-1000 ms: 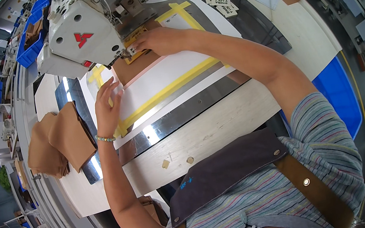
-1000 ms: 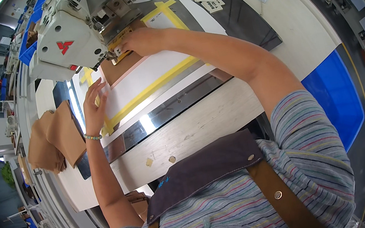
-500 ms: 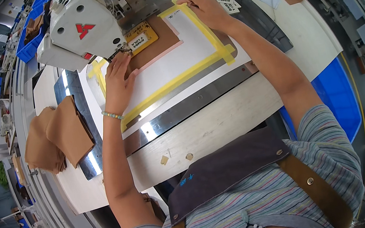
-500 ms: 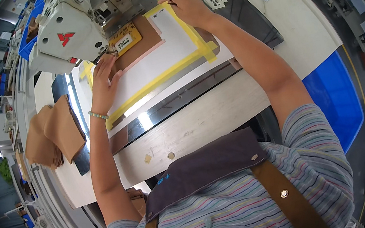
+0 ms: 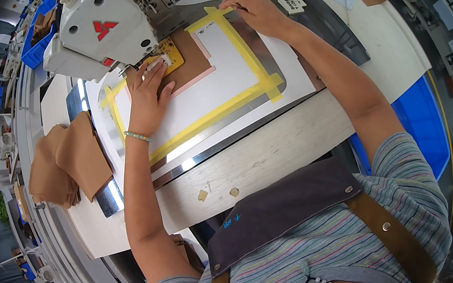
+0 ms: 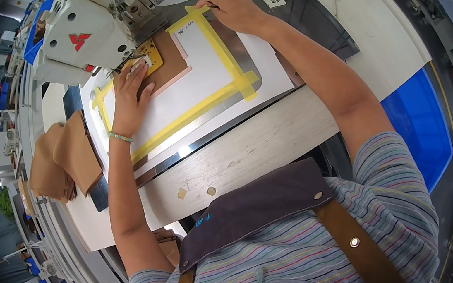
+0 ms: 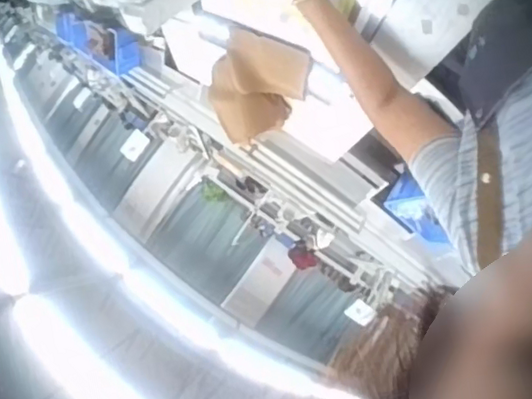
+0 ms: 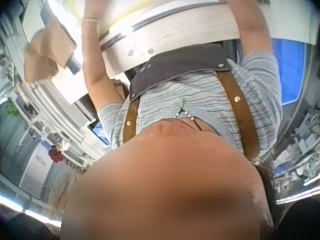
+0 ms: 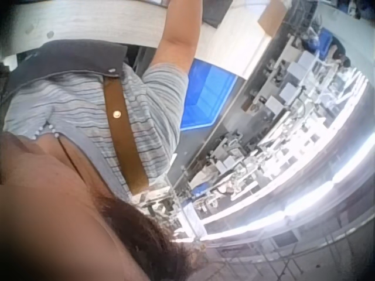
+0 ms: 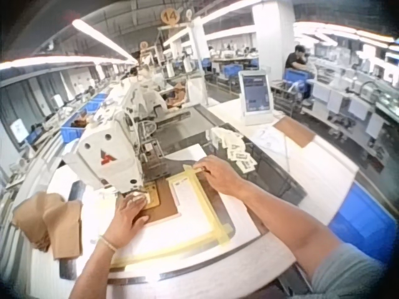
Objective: Sewing small brand labels onto brown fabric pieces using an industrial sewing machine.
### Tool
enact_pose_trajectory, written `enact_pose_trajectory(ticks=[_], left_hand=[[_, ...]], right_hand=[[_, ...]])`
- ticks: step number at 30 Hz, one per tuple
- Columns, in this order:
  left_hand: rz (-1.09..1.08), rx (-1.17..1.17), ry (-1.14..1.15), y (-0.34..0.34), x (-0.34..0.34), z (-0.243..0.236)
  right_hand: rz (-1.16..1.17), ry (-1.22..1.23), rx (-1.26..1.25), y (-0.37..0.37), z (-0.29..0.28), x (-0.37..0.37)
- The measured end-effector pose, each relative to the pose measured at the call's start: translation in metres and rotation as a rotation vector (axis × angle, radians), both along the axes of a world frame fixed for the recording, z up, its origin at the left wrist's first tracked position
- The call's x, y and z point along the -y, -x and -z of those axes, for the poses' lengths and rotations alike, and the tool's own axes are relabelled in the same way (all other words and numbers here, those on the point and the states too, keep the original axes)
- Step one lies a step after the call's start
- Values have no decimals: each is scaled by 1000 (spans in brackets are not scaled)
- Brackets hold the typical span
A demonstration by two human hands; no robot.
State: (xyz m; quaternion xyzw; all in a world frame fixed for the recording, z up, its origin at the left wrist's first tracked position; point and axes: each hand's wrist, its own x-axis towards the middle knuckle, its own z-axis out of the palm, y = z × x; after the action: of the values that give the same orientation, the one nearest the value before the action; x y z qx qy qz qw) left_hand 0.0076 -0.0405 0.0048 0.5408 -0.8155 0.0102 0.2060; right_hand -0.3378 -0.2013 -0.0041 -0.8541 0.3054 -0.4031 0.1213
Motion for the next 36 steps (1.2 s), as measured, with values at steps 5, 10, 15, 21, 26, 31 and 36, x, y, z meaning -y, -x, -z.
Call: enact_pose_trajectory(ticks=[5,10,15,21,26,31,36], left_hand=[[50,32,-20,-9,9,-7],[55,27,-53,-8,12,-11],[40,5,-73,-7,11,-13],[53,5,-74,-10,14,-13],[67,-36,-24,-9,22,-7],[32,-70,-75,-12,31,-8],[-49,-190,-54,-19,32,-1]], right_hand=[[-24,-30,-29,-5,1,-2],[-27,-26,-48,-8,0,-6],[-35,-30,-77,-6,-1,-8],[-41,-21,-99,-10,-3,-10],[-29,-53,-117,-11,-3,-16],[-36,-59,-121,-11,-5,-18],[-24,-40,-138,-11,-3,-17]])
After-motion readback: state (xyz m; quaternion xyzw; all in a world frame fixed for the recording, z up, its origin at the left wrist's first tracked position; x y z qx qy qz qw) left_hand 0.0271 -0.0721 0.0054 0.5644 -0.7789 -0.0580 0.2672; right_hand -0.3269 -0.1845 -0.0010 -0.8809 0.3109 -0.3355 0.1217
